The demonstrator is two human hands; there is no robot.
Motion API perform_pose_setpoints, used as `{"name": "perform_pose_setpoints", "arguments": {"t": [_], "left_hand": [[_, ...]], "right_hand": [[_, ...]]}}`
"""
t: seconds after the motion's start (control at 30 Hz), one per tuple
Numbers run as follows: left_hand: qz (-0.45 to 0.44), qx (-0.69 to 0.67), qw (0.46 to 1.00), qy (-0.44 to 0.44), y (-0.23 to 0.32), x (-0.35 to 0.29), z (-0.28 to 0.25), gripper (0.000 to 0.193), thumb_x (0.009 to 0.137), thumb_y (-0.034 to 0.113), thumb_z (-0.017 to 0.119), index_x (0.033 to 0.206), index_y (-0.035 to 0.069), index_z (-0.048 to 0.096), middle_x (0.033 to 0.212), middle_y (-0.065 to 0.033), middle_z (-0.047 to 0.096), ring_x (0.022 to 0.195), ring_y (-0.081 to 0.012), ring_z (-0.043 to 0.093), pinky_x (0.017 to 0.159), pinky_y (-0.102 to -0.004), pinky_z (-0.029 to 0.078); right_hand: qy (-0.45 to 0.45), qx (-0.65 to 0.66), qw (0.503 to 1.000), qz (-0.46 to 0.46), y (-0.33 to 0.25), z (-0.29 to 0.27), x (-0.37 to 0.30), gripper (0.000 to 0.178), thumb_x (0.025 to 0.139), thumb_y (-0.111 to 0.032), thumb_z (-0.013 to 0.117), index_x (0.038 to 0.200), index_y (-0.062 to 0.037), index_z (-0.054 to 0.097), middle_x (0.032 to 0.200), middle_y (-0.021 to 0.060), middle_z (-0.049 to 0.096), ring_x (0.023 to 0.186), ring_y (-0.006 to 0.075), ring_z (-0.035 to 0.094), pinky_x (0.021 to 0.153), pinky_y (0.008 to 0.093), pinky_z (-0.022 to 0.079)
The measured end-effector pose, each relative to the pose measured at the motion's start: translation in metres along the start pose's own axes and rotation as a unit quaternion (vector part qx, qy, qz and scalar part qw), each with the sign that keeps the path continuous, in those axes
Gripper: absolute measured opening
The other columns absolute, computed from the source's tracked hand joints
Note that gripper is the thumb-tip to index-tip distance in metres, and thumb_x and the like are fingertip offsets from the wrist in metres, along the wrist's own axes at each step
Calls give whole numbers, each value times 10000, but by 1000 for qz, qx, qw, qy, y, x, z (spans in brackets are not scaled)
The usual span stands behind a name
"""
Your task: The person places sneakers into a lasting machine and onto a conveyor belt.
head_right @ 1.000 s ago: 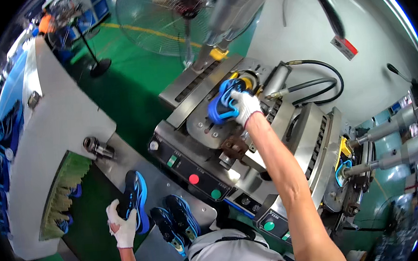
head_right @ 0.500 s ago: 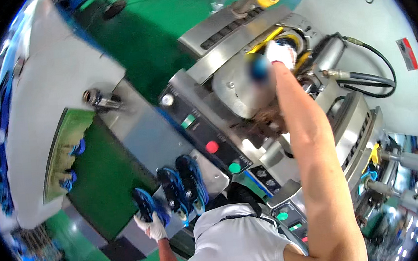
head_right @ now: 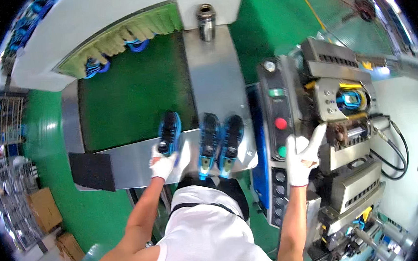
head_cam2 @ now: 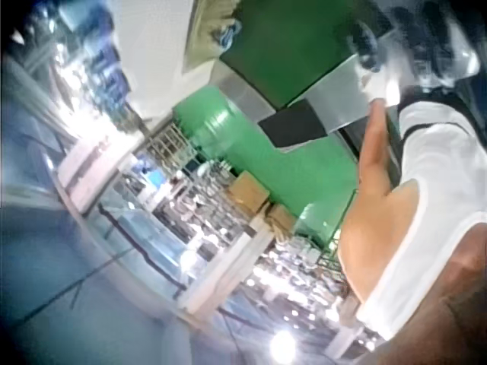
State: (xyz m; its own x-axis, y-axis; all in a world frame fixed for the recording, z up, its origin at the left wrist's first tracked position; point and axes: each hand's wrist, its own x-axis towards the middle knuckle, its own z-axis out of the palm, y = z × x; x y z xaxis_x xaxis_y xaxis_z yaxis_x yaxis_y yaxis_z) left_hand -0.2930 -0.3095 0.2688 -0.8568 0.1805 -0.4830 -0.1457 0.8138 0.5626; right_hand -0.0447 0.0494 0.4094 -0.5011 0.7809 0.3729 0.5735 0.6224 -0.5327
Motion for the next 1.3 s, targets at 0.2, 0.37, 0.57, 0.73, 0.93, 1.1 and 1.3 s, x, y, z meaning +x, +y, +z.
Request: {"name": "perform_pose_setpoints", "arguments": {"t": [0.2, 0.37, 0.57, 0.73, 0.93, 1.1, 1.3], "left_hand": [[-2, 18, 995, -93, -13, 9, -40, 826, 732, 365, 839, 1441, 91, 514, 1258, -209, 694, 1196, -369, 660, 1039, -443, 506], [-89, -21, 984, -152, -92, 64, -52, 866, 751, 612, 805, 1218, -101, 650, 1200, -298, 699, 1120, -401, 688, 990, -462, 513], [-65, 32, 989, -126, -66, 84, -113, 985, 750, 641, 805, 1331, -112, 547, 1289, -303, 639, 1232, -409, 609, 1069, -457, 446], [2, 117, 973, -201, -45, 109, -131, 1172, 769, 694, 764, 1377, -238, 393, 1380, -356, 546, 1289, -406, 566, 1072, -449, 439], [295, 264, 885, -245, 44, 20, -109, 941, 794, 632, 792, 1173, -202, 577, 1153, -338, 665, 1137, -407, 652, 974, -461, 502], [379, 215, 747, -502, 82, -100, -88, 690, 791, 599, 809, 1001, -52, 723, 1025, -193, 730, 966, -343, 690, 913, -448, 522], [631, 342, 408, -565, 62, -231, -36, 659, 858, 598, 728, 1286, 98, 685, 1183, -303, 671, 1157, -450, 623, 1040, -511, 461]], "right_hand": [[-212, -287, 928, 108, 2, 62, -70, 951, 860, -401, 727, 1585, 29, 287, 1662, 282, 204, 1534, 457, 233, 1231, 585, 210], [-222, 106, 948, 200, -140, 115, -110, 919, 777, -189, 874, 1525, 40, 391, 1505, 255, 475, 1398, 350, 491, 1167, 419, 392], [-177, -19, 922, 344, -125, 235, -176, 892, 737, -353, 858, 1451, -8, 450, 1277, 268, 654, 1194, 386, 647, 1023, 414, 503], [-120, 229, 797, 546, -173, 174, -146, 794, 731, -328, 883, 1372, -20, 530, 1021, 129, 701, 783, 190, 658, 691, 344, 544], [104, 451, 672, 578, -255, 47, -224, 583, 797, -207, 855, 1294, -44, 598, 909, 44, 674, 598, 94, 550, 528, 277, 454], [317, 370, 600, 635, -309, -35, -332, 779, 785, -319, 899, 1395, -8, 530, 818, 34, 634, 582, 80, 541, 506, 268, 443], [650, 350, 429, 520, -371, -96, -463, 730, 792, -217, 880, 1395, 9, 536, 975, 47, 679, 709, 100, 606, 587, 277, 501]]}}
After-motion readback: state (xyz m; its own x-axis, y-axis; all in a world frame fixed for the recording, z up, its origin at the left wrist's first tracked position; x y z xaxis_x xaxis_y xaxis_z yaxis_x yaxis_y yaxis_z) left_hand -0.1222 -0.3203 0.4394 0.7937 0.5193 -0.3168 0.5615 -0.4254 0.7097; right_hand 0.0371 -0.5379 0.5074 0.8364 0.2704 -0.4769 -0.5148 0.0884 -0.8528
